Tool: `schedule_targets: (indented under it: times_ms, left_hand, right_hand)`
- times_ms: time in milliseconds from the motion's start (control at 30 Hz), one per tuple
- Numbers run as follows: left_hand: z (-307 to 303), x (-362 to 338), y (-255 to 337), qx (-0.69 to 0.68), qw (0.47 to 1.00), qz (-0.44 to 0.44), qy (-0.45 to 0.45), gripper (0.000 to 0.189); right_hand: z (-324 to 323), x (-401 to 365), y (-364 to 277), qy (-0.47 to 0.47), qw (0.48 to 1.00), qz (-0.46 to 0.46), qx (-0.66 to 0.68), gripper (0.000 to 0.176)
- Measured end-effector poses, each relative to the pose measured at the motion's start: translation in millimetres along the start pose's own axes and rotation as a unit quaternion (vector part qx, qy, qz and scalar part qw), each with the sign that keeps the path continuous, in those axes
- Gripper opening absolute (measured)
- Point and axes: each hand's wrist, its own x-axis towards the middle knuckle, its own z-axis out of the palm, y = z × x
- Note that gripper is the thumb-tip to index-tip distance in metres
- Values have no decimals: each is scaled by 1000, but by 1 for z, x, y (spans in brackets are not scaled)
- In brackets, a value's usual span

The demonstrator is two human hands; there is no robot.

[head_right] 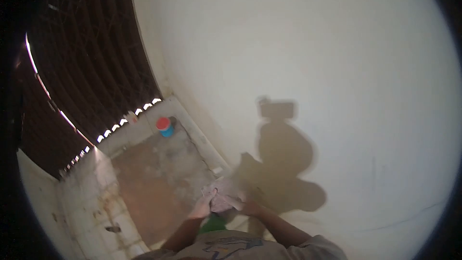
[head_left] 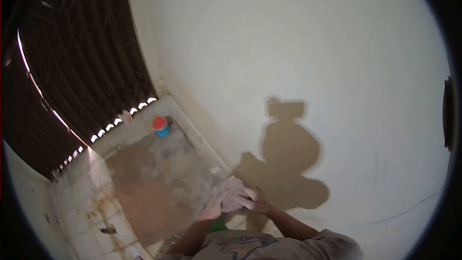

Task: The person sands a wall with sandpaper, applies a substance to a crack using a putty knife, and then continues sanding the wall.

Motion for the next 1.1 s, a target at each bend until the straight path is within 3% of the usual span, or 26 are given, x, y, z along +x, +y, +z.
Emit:
schedule_targets:
  times_ms: [33,100,200,233,333,400,467,500,633,733,767,867,900,1000,1100]
  left_hand:
    - [-23,12,3,43,996,71,37,51]
    - [-65,29,14,110,975,174,89,46]
    - [-129,48,40,-12,991,118,67,42]
    - [-153,51,57,74,987,138,43,39]
    - [-208,62,84,274,958,85,22,44]
    - [-213,64,113,294,955,31,19,55]
    - [-238,83,117,216,967,57,-120,57]
    - [-243,89,118,221,968,67,-101,56]
    - [-267,125,112,209,972,109,-1,51]
    - [-282,159,141,117,979,135,99,42]
    - [-287,175,162,84,978,143,128,39]
    - [-333,213,201,97,963,136,211,30]
    - [-349,221,222,100,959,143,224,29]
    - [-381,256,301,116,944,168,258,26]
    - [-399,282,379,139,938,178,262,24]
  right_hand:
    - [6,26,-27,-42,998,43,-21,25]
    - [27,75,-56,-97,994,-33,-23,27]
    - [59,135,-84,-86,968,-205,-118,23]
    - [64,160,-104,-83,953,-247,-152,21]
    - [84,198,-107,-127,956,-188,-187,27]
    - [91,223,-113,-190,958,-70,-203,30]
    - [105,246,-98,-162,964,-159,-137,26]
    - [109,257,-93,-146,962,-204,-105,24]
    - [95,311,-97,-207,969,-49,-126,25]
    - [82,389,-59,-131,978,-41,-155,22]
    - [78,424,-51,-112,973,-117,-165,27]
    - [82,508,-43,-219,973,-14,-70,33]
    - [90,534,-53,-209,961,-150,-103,41]
    - [106,606,-110,-288,957,24,14,43]
    - [120,694,-108,-389,902,69,171,32]
